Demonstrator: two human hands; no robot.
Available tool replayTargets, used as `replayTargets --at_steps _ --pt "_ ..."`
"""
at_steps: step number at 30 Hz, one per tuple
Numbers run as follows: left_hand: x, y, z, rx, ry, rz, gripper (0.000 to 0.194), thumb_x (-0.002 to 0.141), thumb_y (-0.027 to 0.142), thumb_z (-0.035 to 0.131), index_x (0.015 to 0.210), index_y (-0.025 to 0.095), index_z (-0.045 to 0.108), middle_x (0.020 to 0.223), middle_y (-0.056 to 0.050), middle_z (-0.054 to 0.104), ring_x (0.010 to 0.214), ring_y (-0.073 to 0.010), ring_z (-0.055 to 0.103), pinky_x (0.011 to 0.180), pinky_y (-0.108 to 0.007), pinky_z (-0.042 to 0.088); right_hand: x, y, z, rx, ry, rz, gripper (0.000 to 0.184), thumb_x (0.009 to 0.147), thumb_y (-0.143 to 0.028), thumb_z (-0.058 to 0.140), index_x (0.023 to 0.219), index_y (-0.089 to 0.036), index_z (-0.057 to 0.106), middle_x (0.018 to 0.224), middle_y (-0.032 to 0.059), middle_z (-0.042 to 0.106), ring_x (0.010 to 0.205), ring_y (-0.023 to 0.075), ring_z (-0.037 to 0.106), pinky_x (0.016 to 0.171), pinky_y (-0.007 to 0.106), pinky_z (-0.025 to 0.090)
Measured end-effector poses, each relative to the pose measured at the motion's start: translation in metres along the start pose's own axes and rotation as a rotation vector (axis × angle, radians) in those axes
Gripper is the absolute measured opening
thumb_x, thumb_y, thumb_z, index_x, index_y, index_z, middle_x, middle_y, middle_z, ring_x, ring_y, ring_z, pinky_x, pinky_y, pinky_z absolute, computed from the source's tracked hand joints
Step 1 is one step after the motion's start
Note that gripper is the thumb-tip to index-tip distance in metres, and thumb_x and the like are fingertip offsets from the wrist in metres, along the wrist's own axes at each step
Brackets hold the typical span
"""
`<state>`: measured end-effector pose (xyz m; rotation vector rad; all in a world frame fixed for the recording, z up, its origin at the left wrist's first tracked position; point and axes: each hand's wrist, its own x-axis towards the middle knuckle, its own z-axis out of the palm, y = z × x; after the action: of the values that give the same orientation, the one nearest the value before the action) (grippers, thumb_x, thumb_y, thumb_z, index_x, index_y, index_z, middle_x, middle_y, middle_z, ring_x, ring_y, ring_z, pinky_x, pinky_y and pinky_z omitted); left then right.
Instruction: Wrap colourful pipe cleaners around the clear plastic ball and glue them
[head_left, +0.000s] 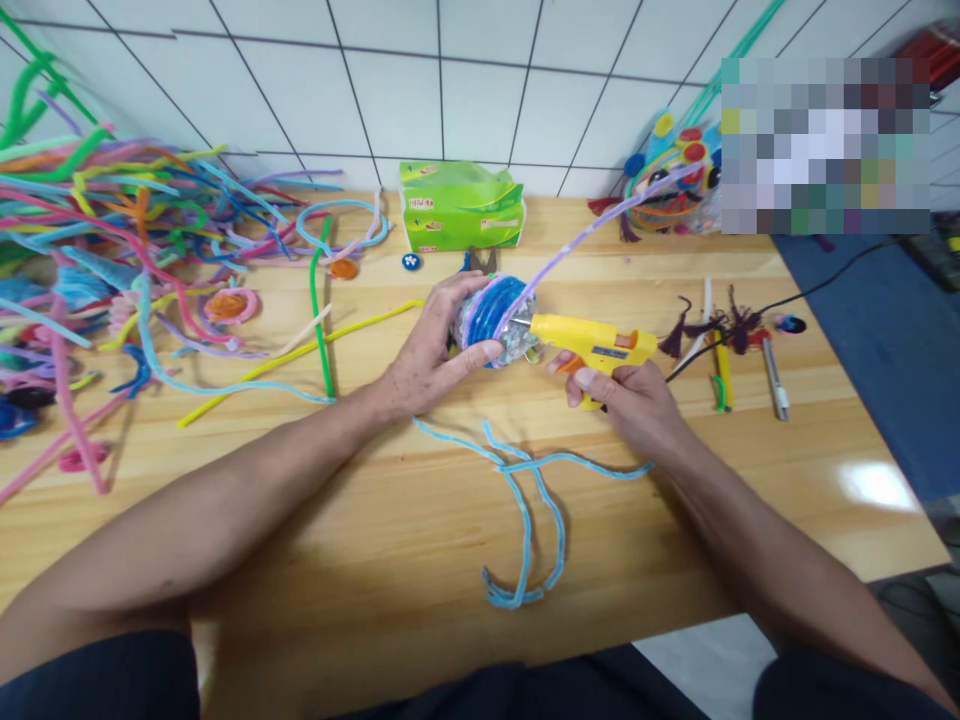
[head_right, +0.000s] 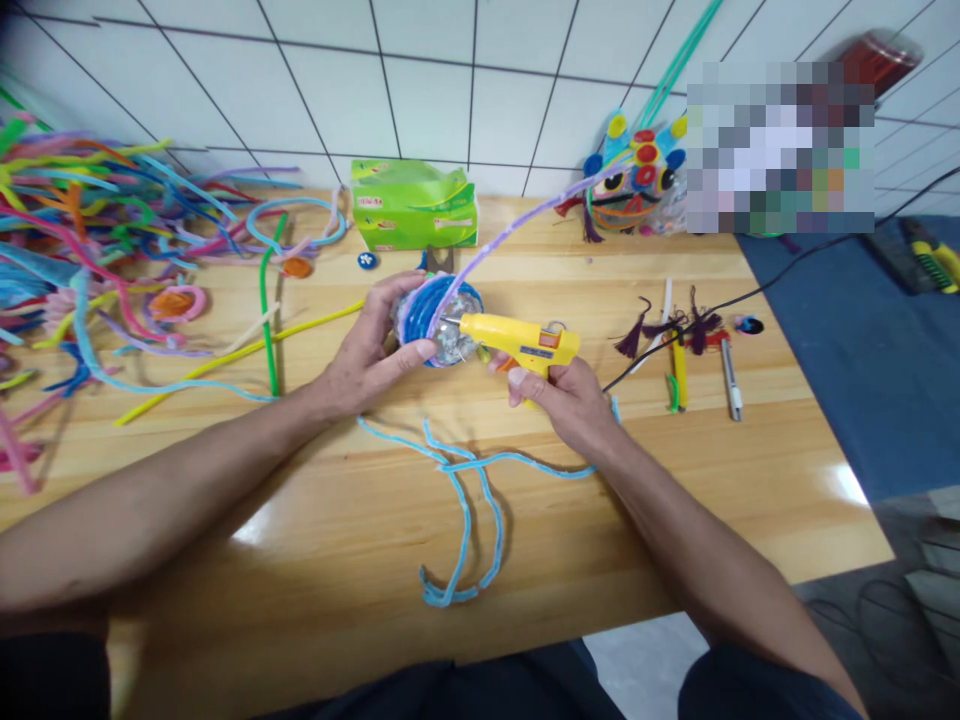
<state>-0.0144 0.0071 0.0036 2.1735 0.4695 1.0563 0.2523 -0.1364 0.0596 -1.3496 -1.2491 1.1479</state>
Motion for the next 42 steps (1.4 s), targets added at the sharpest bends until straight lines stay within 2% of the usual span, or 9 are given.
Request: replayTargets --at_steps 5,10,14,19,25,33,38,42 --pt "0.000 0.001 0.000 0.002 0.001 -0.002 0.073 0.111 0.061 0.072 0.171 0.032 0.043 0.174 -0.016 0.054 0.167 -0.0364 0.053 0.142 -0.057 0.045 0.000 0.000 0.000 0.000 -0.004 0.009 0.049 0.093 -0.069 0.088 0.076 -0.023 0.081 0.093 0.0066 0.079 0.075 0.0190 0.060 0.084 0.038 0.060" --pt "0.001 0.002 -0.001 0.016 -0.007 -0.005 0.073 0.111 0.062 0.070 0.171 0.031 0.043 0.174 -0.017 0.054 0.167 -0.0372 0.053 0.141 -0.059 0.046 0.000 -0.004 0.001 0.005 -0.003 0.008 0.048 0.091 -0.070 0.089 0.079 -0.023 0.082 0.095 0.0077 0.079 0.087 0.0234 0.069 0.083 0.037 0.059" --pt "0.001 0.002 -0.001 0.011 -0.003 -0.006 0.073 0.111 0.062 0.071 0.171 0.031 0.043 0.174 -0.017 0.054 0.166 -0.0374 0.053 0.141 -0.059 0.046 0.000 -0.004 0.001 -0.001 0.002 0.008 0.045 0.092 -0.067 0.088 0.081 -0.023 0.082 0.089 0.0063 0.076 0.085 0.0229 0.068 0.084 0.038 0.061" --pt "0.000 0.001 0.001 0.003 0.009 -0.011 0.073 0.110 0.062 0.071 0.171 0.032 0.043 0.173 -0.016 0.055 0.165 -0.0372 0.054 0.141 -0.058 0.045 -0.002 -0.006 0.000 -0.057 0.003 -0.004 0.045 0.094 -0.063 0.086 0.075 -0.022 0.078 0.089 0.0073 0.075 0.094 0.0251 0.072 0.087 0.037 0.062" --pt "0.001 0.002 0.002 -0.013 0.012 -0.021 0.072 0.110 0.062 0.072 0.170 0.032 0.044 0.172 -0.016 0.055 0.165 -0.0366 0.053 0.141 -0.059 0.045 -0.001 -0.008 0.004 -0.032 0.006 0.027 0.049 0.089 -0.071 0.089 0.081 -0.023 0.078 0.090 0.0073 0.078 0.085 0.0240 0.070 0.079 0.038 0.060" --pt "0.002 0.003 0.001 -0.011 0.009 -0.026 0.072 0.111 0.063 0.071 0.171 0.032 0.044 0.173 -0.016 0.056 0.164 -0.0368 0.054 0.141 -0.059 0.046 0.000 -0.011 0.007 -0.020 0.020 0.022 0.054 0.087 -0.076 0.089 0.077 -0.025 0.076 0.096 0.0080 0.081 0.088 0.0248 0.071 0.081 0.039 0.060" --pt "0.002 0.003 0.001 -0.009 0.012 -0.015 0.072 0.111 0.062 0.071 0.171 0.033 0.044 0.173 -0.015 0.055 0.165 -0.0369 0.053 0.141 -0.059 0.045 0.000 -0.009 0.006 -0.045 0.037 0.017 0.049 0.090 -0.069 0.089 0.072 -0.025 0.077 0.091 0.0075 0.080 0.092 0.0260 0.072 0.092 0.041 0.060" --pt "0.002 0.002 0.000 0.005 0.002 -0.014 0.073 0.111 0.062 0.070 0.171 0.032 0.042 0.173 -0.016 0.055 0.166 -0.0360 0.053 0.141 -0.059 0.045 0.000 -0.006 0.006 -0.031 0.043 0.020 0.047 0.090 -0.067 0.089 0.075 -0.024 0.078 0.096 0.0086 0.081 0.096 0.0270 0.074 0.090 0.040 0.061"
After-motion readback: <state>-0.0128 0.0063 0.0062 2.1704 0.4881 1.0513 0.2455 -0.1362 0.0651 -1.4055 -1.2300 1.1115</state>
